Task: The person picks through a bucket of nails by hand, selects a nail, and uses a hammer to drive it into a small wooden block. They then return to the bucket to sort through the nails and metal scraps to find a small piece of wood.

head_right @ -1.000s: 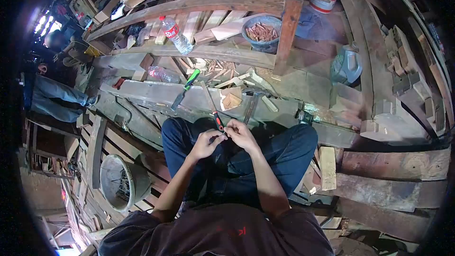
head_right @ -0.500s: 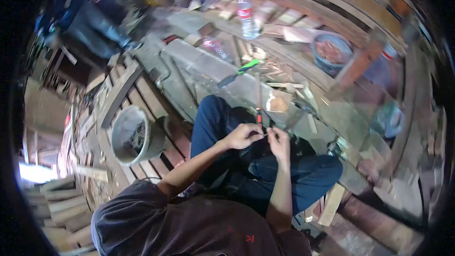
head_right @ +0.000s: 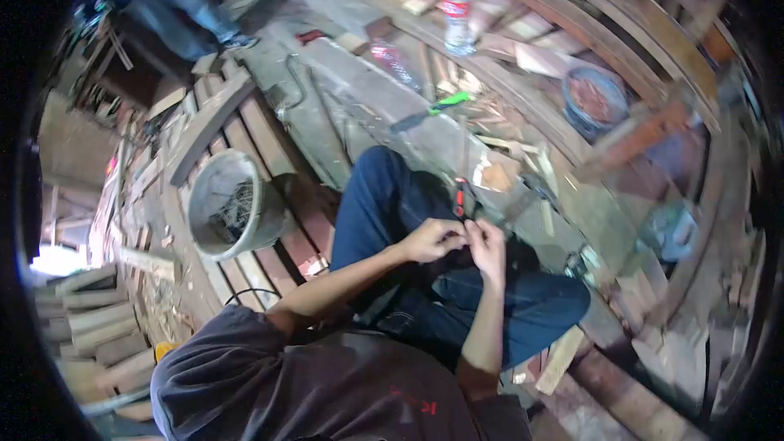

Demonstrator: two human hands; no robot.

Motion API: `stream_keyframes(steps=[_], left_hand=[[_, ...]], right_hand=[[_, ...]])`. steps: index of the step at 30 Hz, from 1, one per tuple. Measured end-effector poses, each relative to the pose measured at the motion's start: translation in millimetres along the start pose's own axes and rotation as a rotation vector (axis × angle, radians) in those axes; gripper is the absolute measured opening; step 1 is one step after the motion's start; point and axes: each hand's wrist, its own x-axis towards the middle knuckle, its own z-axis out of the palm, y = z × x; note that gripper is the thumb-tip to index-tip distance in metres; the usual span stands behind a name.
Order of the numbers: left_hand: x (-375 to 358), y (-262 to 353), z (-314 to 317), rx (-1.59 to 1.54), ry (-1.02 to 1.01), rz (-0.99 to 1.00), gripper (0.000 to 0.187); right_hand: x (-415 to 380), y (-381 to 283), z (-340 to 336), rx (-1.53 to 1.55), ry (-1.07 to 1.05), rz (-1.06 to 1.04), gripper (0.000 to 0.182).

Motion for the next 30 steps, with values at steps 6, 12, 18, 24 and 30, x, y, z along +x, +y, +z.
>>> stream_keyframes(steps=[6,12,18,24,30], left_hand=[[2,6,7,-0.137,-0.040,-0.205,0.011],[6,12,4,-0.156,-0.125,-0.180,0.012],[10,15,13,-0.074,-0.167,-0.187,0.013],[23,20,20,-0.098,-0.167,-0.203,0.021],[23,22,21,-0.083,-0.187,-0.209,0.020]], right_hand=[[-4,-12,-2,-0.118,0.028,-0.138,0.036],[-9,-22,-4,-0.052,-0.007,-0.091,0.028],[-12,-16,-11,-0.237,0.148,-0.329,0.030],[-20,-36,-25,-0.077,0.120,-0.188,0.030],[-21,-29,-20,-0.121,0.168,-0.244,0.027]])
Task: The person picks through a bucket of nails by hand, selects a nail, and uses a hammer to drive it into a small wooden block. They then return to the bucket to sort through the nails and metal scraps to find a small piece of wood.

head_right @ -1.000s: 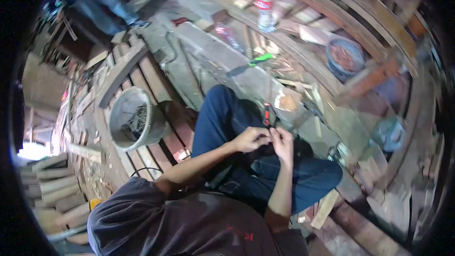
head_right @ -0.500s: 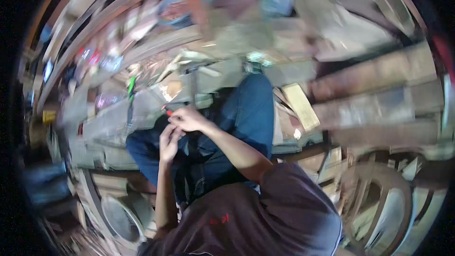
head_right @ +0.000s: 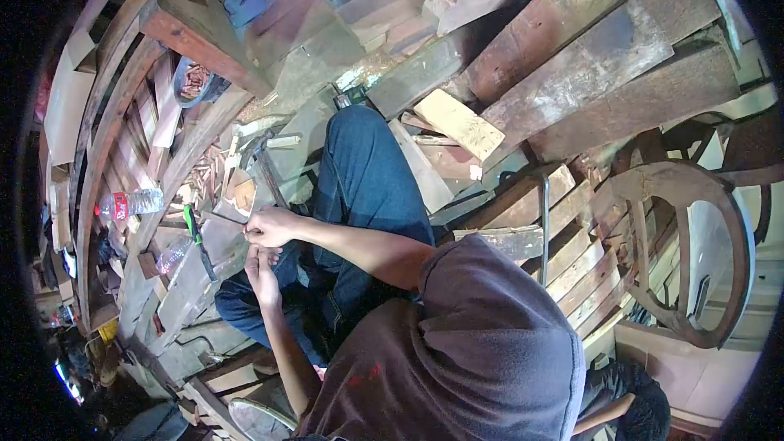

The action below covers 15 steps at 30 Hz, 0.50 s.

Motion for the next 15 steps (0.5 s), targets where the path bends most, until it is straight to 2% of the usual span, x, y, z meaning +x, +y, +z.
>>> stream_keyframes(steps=[15], left_hand=[[-4,-3,-7,-0.025,0.051,-0.040,0.015]], right_hand=[[1,5,11,-0.197,0.008,0.029,0.028]])
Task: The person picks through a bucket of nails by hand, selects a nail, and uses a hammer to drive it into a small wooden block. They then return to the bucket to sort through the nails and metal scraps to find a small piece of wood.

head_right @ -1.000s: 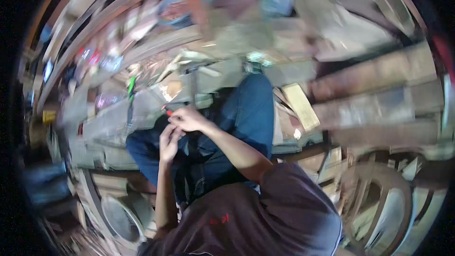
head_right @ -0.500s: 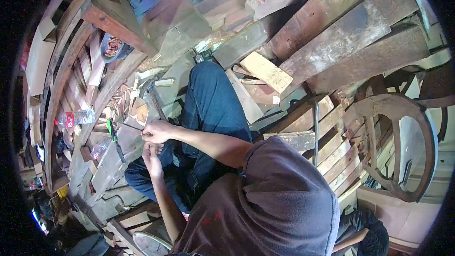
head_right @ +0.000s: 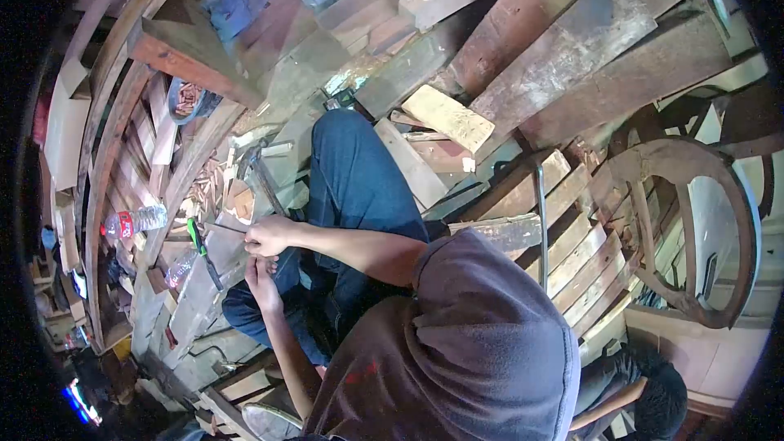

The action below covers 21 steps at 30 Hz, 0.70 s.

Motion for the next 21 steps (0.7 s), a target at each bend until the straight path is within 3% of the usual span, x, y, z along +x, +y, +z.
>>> stream_keyframes(steps=[7,10,14,17,19,20,21], left_hand=[[6,19,9,-0.028,0.020,-0.049,0.017],[16,16,-1,-0.002,-0.038,-0.006,0.017],[22,16,-6,-0.057,0.020,0.017,0.018],[22,27,-4,-0.097,0.034,-0.012,0.019],[22,27,0,-0.130,0.056,-0.006,0.019],[22,27,1,-0.143,0.054,-0.009,0.019],[21,27,1,-0.153,0.053,-0.017,0.019]], right_hand=[[0,-4,-6,-0.060,0.101,-0.086,0.030],[-6,-18,-13,-0.154,0.139,0.021,0.027],[-48,-56,-70,-0.297,0.382,-0.145,0.022],[-112,-60,-138,-0.122,0.759,-0.098,0.012],[-155,-36,-166,-0.032,1.010,0.117,0.012],[-181,-24,-181,-0.230,0.950,0.400,0.017],[-202,4,-182,-0.378,0.907,0.531,0.025]])
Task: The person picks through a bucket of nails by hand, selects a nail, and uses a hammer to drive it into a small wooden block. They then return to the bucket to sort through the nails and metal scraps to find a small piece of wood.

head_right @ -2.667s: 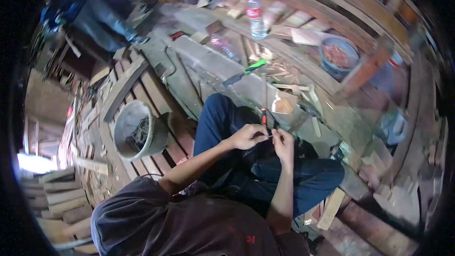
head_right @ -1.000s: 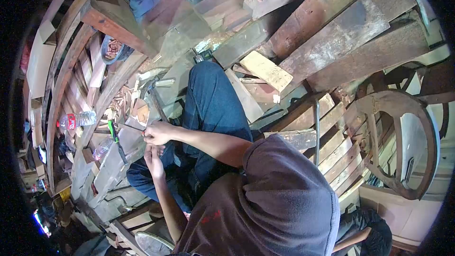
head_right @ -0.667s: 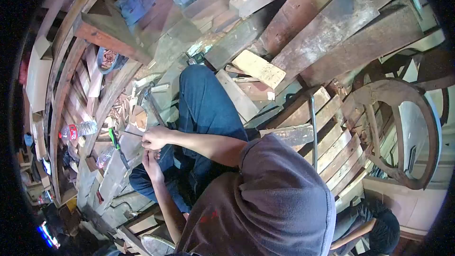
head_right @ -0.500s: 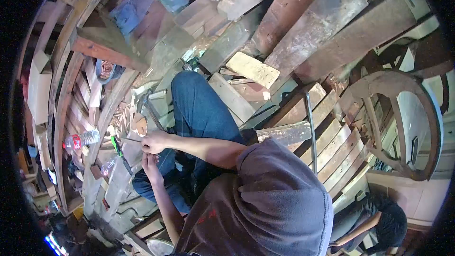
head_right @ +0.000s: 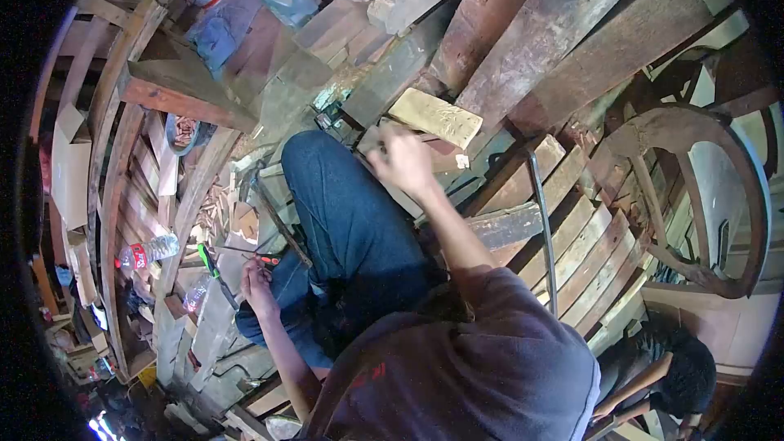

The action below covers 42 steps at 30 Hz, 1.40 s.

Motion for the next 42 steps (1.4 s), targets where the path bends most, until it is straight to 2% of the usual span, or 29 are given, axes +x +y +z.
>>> stream_keyframes(steps=[1,3,4,7,11,12,15,20,23,25,29,30,33,35,37,39,40,41,42], left_hand=[[1,-2,1,-0.013,-0.006,-0.006,0.019],[2,-9,1,-0.014,-0.032,0.003,0.019],[2,-8,3,-0.010,-0.039,0.002,0.019],[1,-1,3,-0.013,-0.071,-0.002,0.019],[-2,2,-12,-0.018,-0.076,0.058,0.019],[-4,4,-16,-0.023,-0.044,0.047,0.018],[-8,5,-23,-0.047,0.044,0.012,0.018],[-8,-8,-40,-0.057,0.025,0.023,0.017],[-13,-8,-36,-0.064,0.045,-0.003,0.017],[-17,-3,-33,-0.055,0.048,0.007,0.018],[-13,-2,-38,-0.061,0.021,0.013,0.019],[-12,-1,-38,-0.067,0.024,0.027,0.019],[-14,1,-38,-0.083,0.045,0.045,0.019],[-13,-2,-39,-0.093,0.065,0.037,0.019],[-13,-3,-41,-0.091,0.055,0.024,0.019],[-13,-5,-42,-0.087,0.046,0.010,0.019],[-13,-6,-42,-0.085,0.043,0.006,0.019],[-13,-6,-42,-0.084,0.039,0.003,0.019],[-14,-6,-42,-0.084,0.038,0.014,0.019]], right_hand=[[-3,39,13,-0.191,-0.005,0.042,0.035],[-17,95,46,-0.608,-0.279,0.155,0.045],[-19,123,72,-0.610,-0.392,0.229,0.041],[-41,128,116,-0.665,-0.237,0.241,0.037],[-34,121,114,-0.523,-0.259,0.402,0.076],[-29,125,113,-0.471,-0.289,0.454,0.103],[-19,131,105,-0.383,-0.419,0.536,0.102],[-28,142,123,-0.581,-0.341,0.380,0.103],[-25,172,133,-0.528,-0.352,0.339,0.100],[-23,133,95,-0.457,-0.384,0.372,0.090],[-22,141,85,-0.395,-0.360,0.339,0.085],[-25,152,89,-0.379,-0.296,0.306,0.075],[-27,156,70,-0.154,-0.298,0.287,0.068],[-27,142,48,-0.032,-0.335,0.412,0.075],[-30,159,49,0.069,-0.311,0.424,0.077],[-32,176,50,0.205,-0.245,0.353,0.073],[-31,164,43,0.272,-0.212,0.317,0.071],[-29,154,26,0.391,-0.331,0.460,0.062],[-28,161,27,0.447,-0.267,0.360,0.060]])
